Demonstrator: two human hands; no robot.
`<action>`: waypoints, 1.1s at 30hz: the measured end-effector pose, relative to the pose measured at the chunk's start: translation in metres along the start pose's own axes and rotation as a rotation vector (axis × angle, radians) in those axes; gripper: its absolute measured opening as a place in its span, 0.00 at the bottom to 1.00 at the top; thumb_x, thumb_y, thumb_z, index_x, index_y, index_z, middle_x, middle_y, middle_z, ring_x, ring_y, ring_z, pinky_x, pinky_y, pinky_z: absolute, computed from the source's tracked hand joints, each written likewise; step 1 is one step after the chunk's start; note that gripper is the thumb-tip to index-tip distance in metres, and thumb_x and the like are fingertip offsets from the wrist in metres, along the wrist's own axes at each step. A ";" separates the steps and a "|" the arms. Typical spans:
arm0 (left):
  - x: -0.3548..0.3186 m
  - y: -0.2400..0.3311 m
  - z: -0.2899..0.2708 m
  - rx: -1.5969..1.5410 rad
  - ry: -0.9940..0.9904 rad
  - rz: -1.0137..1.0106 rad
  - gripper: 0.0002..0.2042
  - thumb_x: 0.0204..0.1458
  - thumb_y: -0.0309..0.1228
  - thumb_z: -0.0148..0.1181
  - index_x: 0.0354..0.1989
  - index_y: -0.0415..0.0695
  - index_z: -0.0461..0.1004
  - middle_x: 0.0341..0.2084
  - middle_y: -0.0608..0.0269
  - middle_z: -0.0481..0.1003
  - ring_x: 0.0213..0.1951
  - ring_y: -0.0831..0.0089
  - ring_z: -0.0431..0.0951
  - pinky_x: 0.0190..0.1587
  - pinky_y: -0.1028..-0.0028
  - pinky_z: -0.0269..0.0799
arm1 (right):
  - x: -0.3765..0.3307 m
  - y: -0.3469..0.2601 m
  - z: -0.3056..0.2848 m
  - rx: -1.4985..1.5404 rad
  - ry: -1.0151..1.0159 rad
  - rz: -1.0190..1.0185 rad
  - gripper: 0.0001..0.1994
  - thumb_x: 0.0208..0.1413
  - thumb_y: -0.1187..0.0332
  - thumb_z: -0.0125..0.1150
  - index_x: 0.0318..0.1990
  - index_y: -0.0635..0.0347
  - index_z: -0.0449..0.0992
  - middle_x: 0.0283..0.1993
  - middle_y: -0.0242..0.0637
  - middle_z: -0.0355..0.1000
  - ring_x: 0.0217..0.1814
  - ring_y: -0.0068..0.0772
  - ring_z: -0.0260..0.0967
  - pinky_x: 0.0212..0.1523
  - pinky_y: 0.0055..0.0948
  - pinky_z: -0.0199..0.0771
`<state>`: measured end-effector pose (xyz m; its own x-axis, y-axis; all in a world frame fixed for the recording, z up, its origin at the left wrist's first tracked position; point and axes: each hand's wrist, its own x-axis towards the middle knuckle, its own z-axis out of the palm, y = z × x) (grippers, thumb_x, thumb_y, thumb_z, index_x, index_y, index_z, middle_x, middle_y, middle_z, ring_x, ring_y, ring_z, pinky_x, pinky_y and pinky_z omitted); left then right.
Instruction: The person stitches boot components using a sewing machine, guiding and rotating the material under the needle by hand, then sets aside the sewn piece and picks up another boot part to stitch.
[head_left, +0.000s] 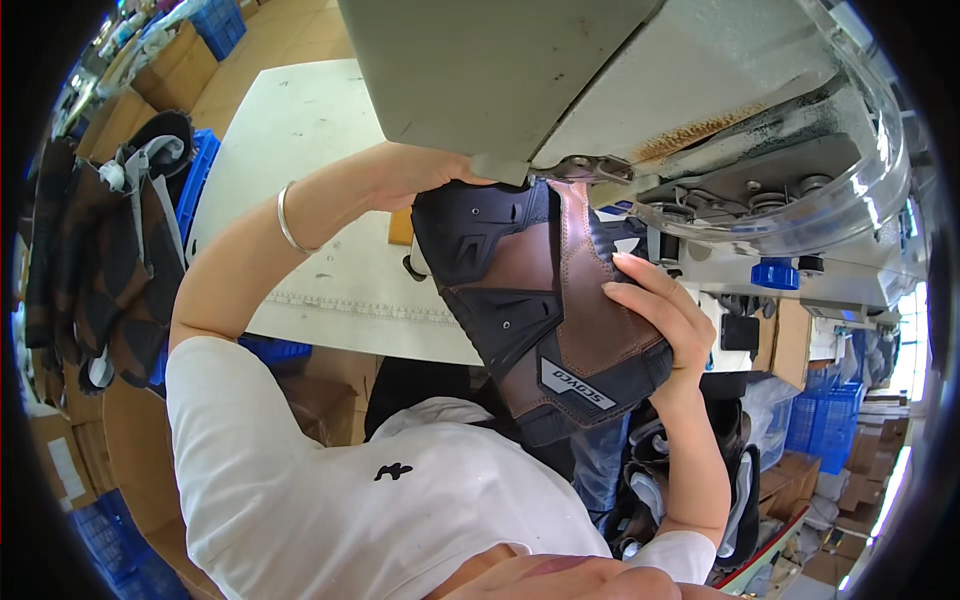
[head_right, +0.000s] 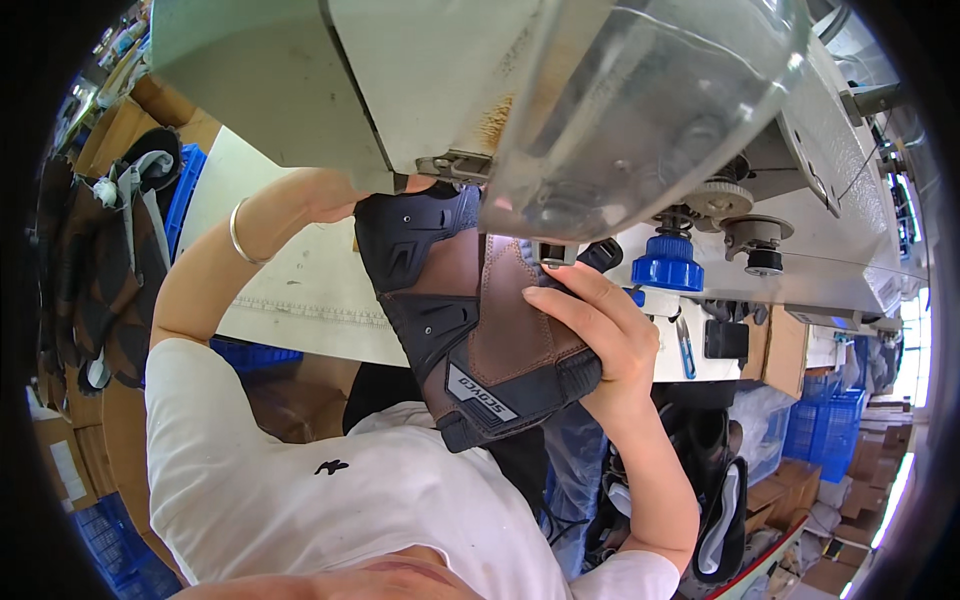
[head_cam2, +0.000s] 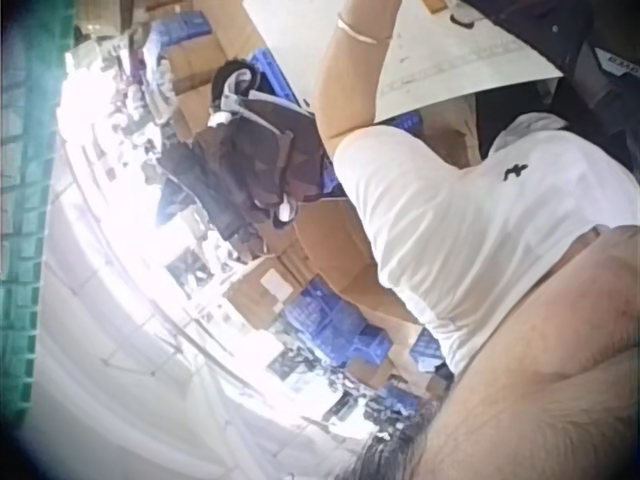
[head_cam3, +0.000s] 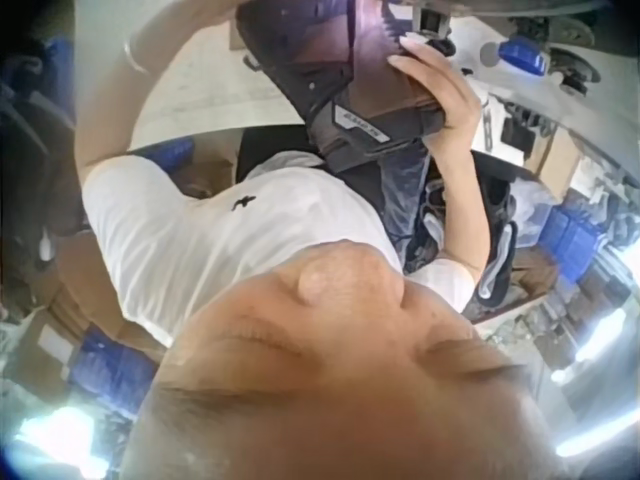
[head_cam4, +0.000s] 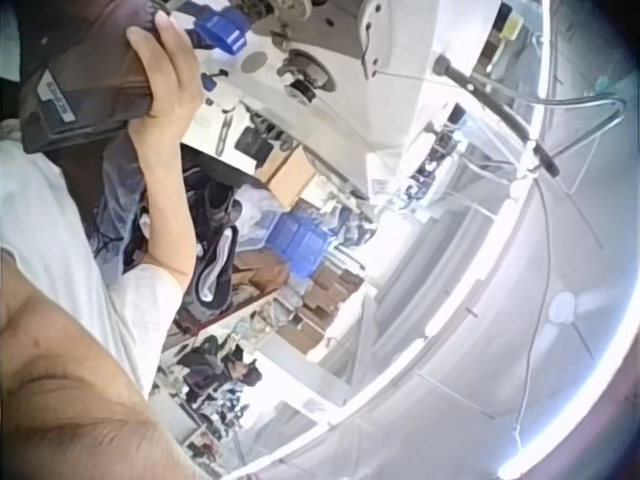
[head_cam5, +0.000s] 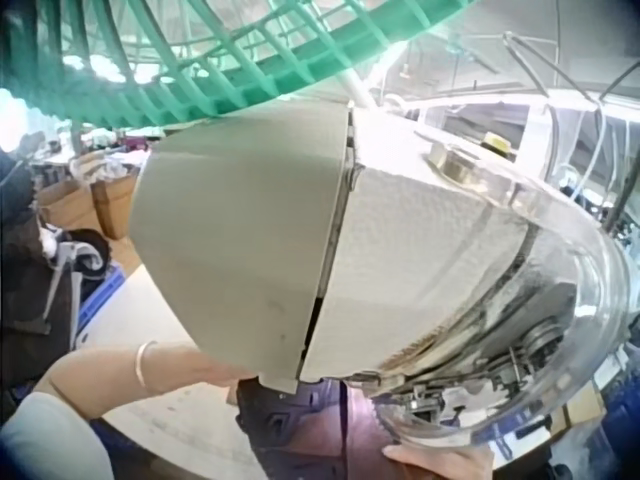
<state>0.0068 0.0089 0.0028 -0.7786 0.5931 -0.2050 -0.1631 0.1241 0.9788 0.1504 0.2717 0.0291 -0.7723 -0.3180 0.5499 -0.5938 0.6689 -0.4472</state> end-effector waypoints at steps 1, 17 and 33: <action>-0.001 -0.001 0.002 0.027 0.028 0.016 0.19 0.50 0.26 0.59 0.52 0.41 0.71 0.48 0.58 0.73 0.51 0.69 0.71 0.56 0.73 0.64 | 0.000 0.002 0.000 -0.015 -0.005 -0.005 0.18 0.34 0.74 0.68 0.39 0.55 0.80 0.43 0.40 0.75 0.47 0.41 0.73 0.47 0.31 0.74; -0.001 0.012 0.001 0.005 0.115 -0.087 0.16 0.53 0.27 0.56 0.51 0.40 0.72 0.47 0.57 0.73 0.47 0.71 0.73 0.51 0.75 0.68 | 0.001 0.043 0.004 0.121 0.065 -0.007 0.12 0.39 0.79 0.63 0.35 0.61 0.80 0.45 0.46 0.76 0.45 0.36 0.75 0.45 0.25 0.72; 0.006 0.007 -0.010 -0.054 0.188 -0.093 0.17 0.55 0.35 0.57 0.50 0.37 0.71 0.47 0.52 0.73 0.46 0.70 0.75 0.50 0.72 0.73 | 0.005 0.048 0.008 0.196 0.101 0.005 0.11 0.44 0.75 0.62 0.39 0.63 0.80 0.40 0.40 0.78 0.42 0.33 0.75 0.45 0.25 0.70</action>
<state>-0.0046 0.0055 0.0085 -0.8573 0.4214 -0.2957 -0.2679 0.1253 0.9553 0.1159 0.2971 0.0044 -0.7548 -0.2391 0.6108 -0.6300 0.5236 -0.5735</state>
